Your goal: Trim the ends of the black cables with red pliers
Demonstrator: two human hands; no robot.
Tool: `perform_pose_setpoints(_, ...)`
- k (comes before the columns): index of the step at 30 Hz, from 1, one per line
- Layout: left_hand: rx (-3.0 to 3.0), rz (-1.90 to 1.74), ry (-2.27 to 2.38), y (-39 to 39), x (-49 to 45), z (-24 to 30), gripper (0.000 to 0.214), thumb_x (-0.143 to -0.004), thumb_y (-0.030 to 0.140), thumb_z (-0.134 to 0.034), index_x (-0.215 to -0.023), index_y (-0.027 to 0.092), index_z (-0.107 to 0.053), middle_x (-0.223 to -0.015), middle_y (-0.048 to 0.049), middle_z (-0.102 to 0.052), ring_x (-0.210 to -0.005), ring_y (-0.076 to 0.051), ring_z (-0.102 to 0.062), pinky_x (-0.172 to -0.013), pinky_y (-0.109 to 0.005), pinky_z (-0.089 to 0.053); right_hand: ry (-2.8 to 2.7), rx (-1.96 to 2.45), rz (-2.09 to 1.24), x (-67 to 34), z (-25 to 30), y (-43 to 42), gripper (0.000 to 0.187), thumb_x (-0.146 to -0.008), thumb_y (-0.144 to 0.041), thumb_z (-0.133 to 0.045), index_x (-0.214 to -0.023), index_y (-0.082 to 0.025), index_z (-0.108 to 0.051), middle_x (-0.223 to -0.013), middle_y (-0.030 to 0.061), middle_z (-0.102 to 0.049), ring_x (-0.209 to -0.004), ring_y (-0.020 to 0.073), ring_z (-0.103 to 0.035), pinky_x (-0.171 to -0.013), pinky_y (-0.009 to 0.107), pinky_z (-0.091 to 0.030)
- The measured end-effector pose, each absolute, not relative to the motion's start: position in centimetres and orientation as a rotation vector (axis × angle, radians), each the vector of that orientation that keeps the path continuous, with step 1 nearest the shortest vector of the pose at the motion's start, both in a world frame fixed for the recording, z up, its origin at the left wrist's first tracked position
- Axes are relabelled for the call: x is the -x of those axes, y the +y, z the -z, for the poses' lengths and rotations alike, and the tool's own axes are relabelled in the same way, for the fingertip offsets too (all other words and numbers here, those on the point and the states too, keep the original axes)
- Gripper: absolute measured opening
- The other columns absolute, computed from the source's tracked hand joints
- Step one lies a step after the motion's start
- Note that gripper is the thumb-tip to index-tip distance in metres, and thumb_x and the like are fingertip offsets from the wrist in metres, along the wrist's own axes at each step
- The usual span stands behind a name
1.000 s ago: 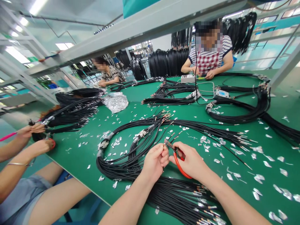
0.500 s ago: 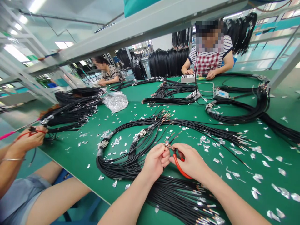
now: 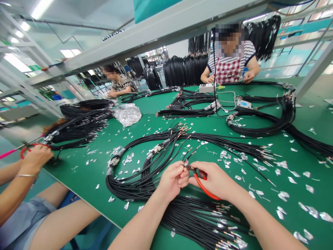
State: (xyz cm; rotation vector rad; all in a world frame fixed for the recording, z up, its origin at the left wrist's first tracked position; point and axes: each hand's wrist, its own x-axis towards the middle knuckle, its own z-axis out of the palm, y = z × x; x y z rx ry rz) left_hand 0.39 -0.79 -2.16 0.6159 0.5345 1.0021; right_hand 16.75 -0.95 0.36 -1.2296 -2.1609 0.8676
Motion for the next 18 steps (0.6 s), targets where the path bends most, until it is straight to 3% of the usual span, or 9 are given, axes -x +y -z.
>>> perform_pose_setpoints(9, -0.607, -1.079, 0.512, -0.4, 0.0, 1.7, 0.025, -0.069, 0.027, -0.065, -0.062, 0.012, -0.046, -0.05, 0.0048, -0.039, -0.036, -0.001, -0.029, -0.037, -0.018, -0.012, -1.924, 1.253, -1.158, -17.8, 0.9, 0.5, 0.025, -0.066, -0.041, -0.066, -0.08, -0.021, -0.067, -0.058, -0.0036, -0.056, -0.053, 0.0125, -0.048, -0.052, 0.024, -0.039)
perform_pose_setpoints(18, -0.693, -1.107, 0.656, -1.3, -1.1, 2.1, 0.027, -0.066, 0.031, -0.067, -0.062, 0.013, -0.048, -0.048, 0.0048, -0.041, -0.036, -0.002, -0.031, -0.038, -0.019, -0.012, -1.205, 1.118, -1.286, -14.5, -0.3, -0.6, 0.027, -0.067, -0.035, -0.066, -0.084, -0.02, -0.052, -0.066, -0.0027, -0.055, -0.053, 0.0101, -0.048, -0.052, 0.024, -0.039)
